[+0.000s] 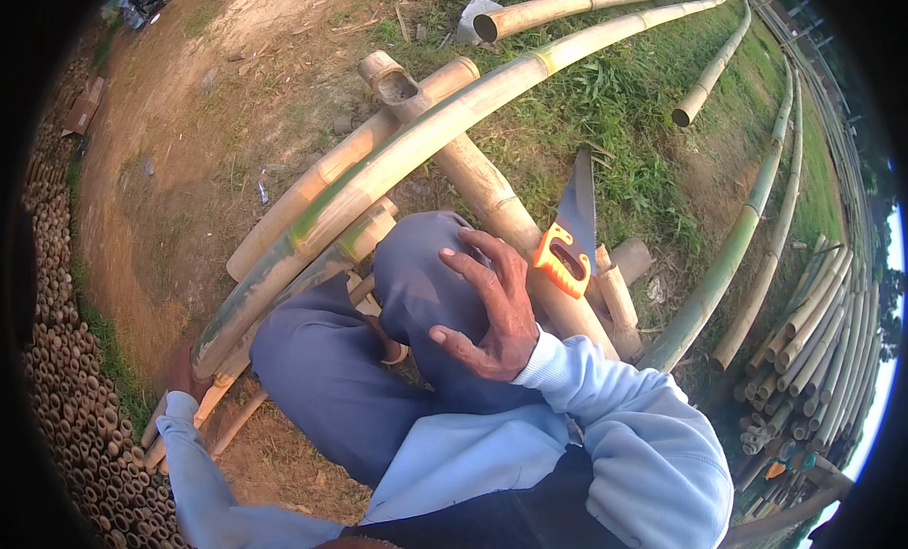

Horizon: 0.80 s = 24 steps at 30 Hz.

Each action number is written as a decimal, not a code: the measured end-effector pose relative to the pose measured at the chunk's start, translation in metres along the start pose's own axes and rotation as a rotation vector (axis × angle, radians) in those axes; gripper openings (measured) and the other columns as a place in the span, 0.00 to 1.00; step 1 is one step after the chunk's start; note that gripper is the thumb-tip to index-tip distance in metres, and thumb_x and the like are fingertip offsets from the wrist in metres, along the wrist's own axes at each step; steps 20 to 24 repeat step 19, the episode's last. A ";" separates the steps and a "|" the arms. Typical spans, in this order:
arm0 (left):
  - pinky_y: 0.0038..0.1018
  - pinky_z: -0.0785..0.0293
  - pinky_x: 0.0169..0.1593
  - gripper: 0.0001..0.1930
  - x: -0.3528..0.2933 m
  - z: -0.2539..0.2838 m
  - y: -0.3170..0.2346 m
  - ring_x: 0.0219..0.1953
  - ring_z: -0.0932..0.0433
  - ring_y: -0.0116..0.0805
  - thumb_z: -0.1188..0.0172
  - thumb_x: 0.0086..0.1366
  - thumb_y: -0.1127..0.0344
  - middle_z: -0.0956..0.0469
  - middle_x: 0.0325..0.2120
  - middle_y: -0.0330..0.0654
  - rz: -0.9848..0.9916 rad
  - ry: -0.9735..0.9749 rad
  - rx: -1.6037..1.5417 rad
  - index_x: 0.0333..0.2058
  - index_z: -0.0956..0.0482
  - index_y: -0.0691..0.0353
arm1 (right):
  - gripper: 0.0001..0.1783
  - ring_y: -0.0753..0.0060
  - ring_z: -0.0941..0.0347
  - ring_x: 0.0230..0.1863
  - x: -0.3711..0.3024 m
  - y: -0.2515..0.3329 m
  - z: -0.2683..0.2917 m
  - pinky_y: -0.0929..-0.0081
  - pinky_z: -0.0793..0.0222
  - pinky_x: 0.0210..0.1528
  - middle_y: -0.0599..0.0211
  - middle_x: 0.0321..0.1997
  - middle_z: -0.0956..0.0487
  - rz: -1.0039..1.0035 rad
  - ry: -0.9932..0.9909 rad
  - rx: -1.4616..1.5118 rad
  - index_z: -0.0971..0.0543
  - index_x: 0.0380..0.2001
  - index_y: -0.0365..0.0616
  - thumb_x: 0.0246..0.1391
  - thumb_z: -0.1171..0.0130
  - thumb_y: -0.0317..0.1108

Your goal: The person sits on the ground and uses a hand saw to cut bamboo poles into shorter sections. They repeatedly position the bamboo on a makeshift stand, saw through it, and then move the cut pieces aside.

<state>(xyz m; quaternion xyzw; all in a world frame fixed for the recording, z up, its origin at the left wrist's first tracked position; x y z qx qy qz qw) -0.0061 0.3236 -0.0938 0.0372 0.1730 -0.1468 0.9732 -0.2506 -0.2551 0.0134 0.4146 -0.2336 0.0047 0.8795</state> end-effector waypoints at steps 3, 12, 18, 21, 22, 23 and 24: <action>0.49 0.49 0.73 0.47 -0.040 -0.005 0.058 0.66 0.35 0.51 0.23 0.45 0.64 0.31 0.63 0.50 0.153 0.074 0.171 0.65 0.37 0.55 | 0.43 0.39 0.38 0.68 -0.002 -0.002 0.008 0.47 0.42 0.68 0.39 0.68 0.37 -0.004 -0.009 -0.060 0.31 0.65 0.40 0.47 0.29 0.44; 0.48 0.39 0.66 0.33 0.047 0.035 -0.089 0.63 0.31 0.56 0.39 0.61 0.65 0.29 0.62 0.54 -0.227 -0.527 -0.034 0.65 0.34 0.61 | 0.45 0.38 0.36 0.67 0.004 -0.012 0.007 0.45 0.38 0.67 0.37 0.67 0.37 0.017 -0.030 -0.097 0.34 0.66 0.37 0.49 0.31 0.47; 0.42 0.39 0.70 0.57 0.152 0.046 -0.341 0.66 0.33 0.54 0.33 0.52 0.29 0.32 0.65 0.57 -0.410 -0.311 -0.108 0.68 0.40 0.68 | 0.45 0.38 0.37 0.68 0.004 -0.015 0.009 0.44 0.41 0.68 0.36 0.67 0.38 -0.027 -0.032 -0.130 0.34 0.66 0.38 0.49 0.31 0.48; 0.44 0.41 0.71 0.57 0.167 0.046 -0.364 0.68 0.36 0.56 0.31 0.51 0.31 0.34 0.66 0.58 -0.359 -0.188 -0.072 0.69 0.41 0.65 | 0.45 0.38 0.37 0.68 0.005 -0.017 0.012 0.44 0.41 0.68 0.36 0.67 0.38 -0.029 -0.033 -0.141 0.34 0.66 0.38 0.49 0.31 0.48; 0.44 0.41 0.71 0.57 0.167 0.046 -0.364 0.68 0.36 0.56 0.31 0.51 0.31 0.34 0.66 0.58 -0.359 -0.188 -0.072 0.69 0.41 0.65 | 0.45 0.38 0.37 0.68 0.005 -0.017 0.012 0.44 0.41 0.68 0.36 0.67 0.38 -0.029 -0.033 -0.141 0.34 0.66 0.38 0.49 0.31 0.48; 0.44 0.41 0.71 0.57 0.167 0.046 -0.364 0.68 0.36 0.56 0.31 0.51 0.31 0.34 0.66 0.58 -0.359 -0.188 -0.072 0.69 0.41 0.65 | 0.45 0.38 0.37 0.68 0.005 -0.017 0.012 0.44 0.41 0.68 0.36 0.67 0.38 -0.029 -0.033 -0.141 0.34 0.66 0.38 0.49 0.31 0.48; 0.44 0.41 0.71 0.57 0.167 0.046 -0.364 0.68 0.36 0.56 0.31 0.51 0.31 0.34 0.66 0.58 -0.359 -0.188 -0.072 0.69 0.41 0.65 | 0.45 0.38 0.37 0.68 0.005 -0.017 0.012 0.44 0.41 0.68 0.36 0.67 0.38 -0.029 -0.033 -0.141 0.34 0.66 0.38 0.49 0.31 0.48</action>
Point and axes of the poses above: each hand's wrist, its own x-axis towards the middle knuckle, its own z-axis out of the back of the hand, y = z × x, the point moved 5 cm from there along x, towards the middle knuckle
